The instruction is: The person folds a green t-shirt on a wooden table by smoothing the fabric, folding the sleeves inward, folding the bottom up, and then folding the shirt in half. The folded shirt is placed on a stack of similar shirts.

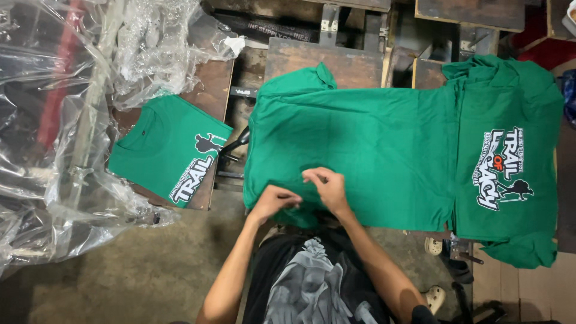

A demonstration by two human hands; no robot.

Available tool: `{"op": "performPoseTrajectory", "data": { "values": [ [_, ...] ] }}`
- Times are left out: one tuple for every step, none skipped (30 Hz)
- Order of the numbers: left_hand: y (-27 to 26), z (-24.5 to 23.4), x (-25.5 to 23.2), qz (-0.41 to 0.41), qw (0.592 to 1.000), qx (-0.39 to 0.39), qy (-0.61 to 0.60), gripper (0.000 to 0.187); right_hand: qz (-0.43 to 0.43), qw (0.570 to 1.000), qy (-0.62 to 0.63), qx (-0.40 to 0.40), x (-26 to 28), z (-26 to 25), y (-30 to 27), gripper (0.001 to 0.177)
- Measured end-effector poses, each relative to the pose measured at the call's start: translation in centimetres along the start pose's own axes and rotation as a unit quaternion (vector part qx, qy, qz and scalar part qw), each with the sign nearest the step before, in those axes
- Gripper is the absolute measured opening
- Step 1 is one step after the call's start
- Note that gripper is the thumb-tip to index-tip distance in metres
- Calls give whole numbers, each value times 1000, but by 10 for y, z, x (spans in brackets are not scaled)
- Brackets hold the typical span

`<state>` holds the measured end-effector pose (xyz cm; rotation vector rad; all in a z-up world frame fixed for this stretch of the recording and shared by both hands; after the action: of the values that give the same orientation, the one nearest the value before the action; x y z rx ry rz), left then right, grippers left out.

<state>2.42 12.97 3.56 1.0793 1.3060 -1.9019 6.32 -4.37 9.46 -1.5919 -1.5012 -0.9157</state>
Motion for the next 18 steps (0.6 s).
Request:
{"op": "performPoseTrajectory", "data": {
  "values": [
    [4, -3, 2, 0, 1000, 0, 0, 19, 0, 1000, 0, 0, -4, -5, 1, 6],
    [7, -12, 1, 15, 999, -43, -16, 19, 32, 999, -15, -31, -12, -14, 2, 6],
    [10, -22, 1, 29, 995, -87, -32, 18, 64, 996, -29, -62, -19, -22, 1, 11],
    [6, -21, -10, 29, 995, -88, -32, 18, 64, 996, -28, -62, -20, -20, -4, 11],
    [2, -23, -23, 43, 993, -108, -28, 17, 98, 993, -38, -63, -26, -20, -9, 14],
    [-2, -25, -37, 58, 990, -128, -24, 15, 131, 988, -47, -64, -32, -19, -14, 18],
    [3, -24, -39, 59, 990, -128, -24, 15, 129, 988, -47, -64, -46, -13, -16, 18],
    [7, -23, -45, 79, 988, -129, 33, 13, 113, 990, -55, -57, -59, -5, -17, 15],
    [9, -20, -49, 98, 983, -130, 89, 12, 99, 992, -63, -49, -72, 2, -21, 13],
    [10, -18, -52, 98, 983, -130, 88, 12, 98, 992, -63, -49, -74, 2, -22, 13],
    [9, -17, -63, 144, 971, -148, 120, 10, 53, 997, -62, -5, -71, 10, -22, 11],
    [7, -16, -73, 190, 956, -166, 150, 9, 8, 997, -61, 39, -67, 17, -22, 11],
    [11, -16, -68, 189, 956, -165, 151, 9, 9, 997, -60, 38, -52, 16, -26, 11],
    [14, -19, -64, 190, 954, -185, 142, 7, -25, 995, -42, 81, -33, 21, -31, 9],
    [18, -23, -61, 194, 950, -205, 133, 7, -62, 990, -24, 123, -12, 26, -33, 10],
    [27, -24, -48, 195, 950, -205, 134, 7, -63, 990, -24, 121, -1, 25, -31, 10],
    [35, -23, -33, 199, 951, -191, 140, 11, -21, 997, 14, 69, 5, 16, -28, 12],
    [44, -22, -19, 202, 952, -176, 146, 15, 21, 998, 52, 16, 9, 8, -26, 14]
  ]
}}
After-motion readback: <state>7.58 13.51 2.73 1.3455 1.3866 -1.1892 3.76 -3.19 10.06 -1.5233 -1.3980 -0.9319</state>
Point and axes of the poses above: each hand's wrist, its own y-axis towards the middle knuckle, its own z-axis out of the palm, x = y × z, the point moved 7 cm from there along y, towards the middle knuckle, and after that the axes turned 7 degrees about -y, right-handed, at the moved point
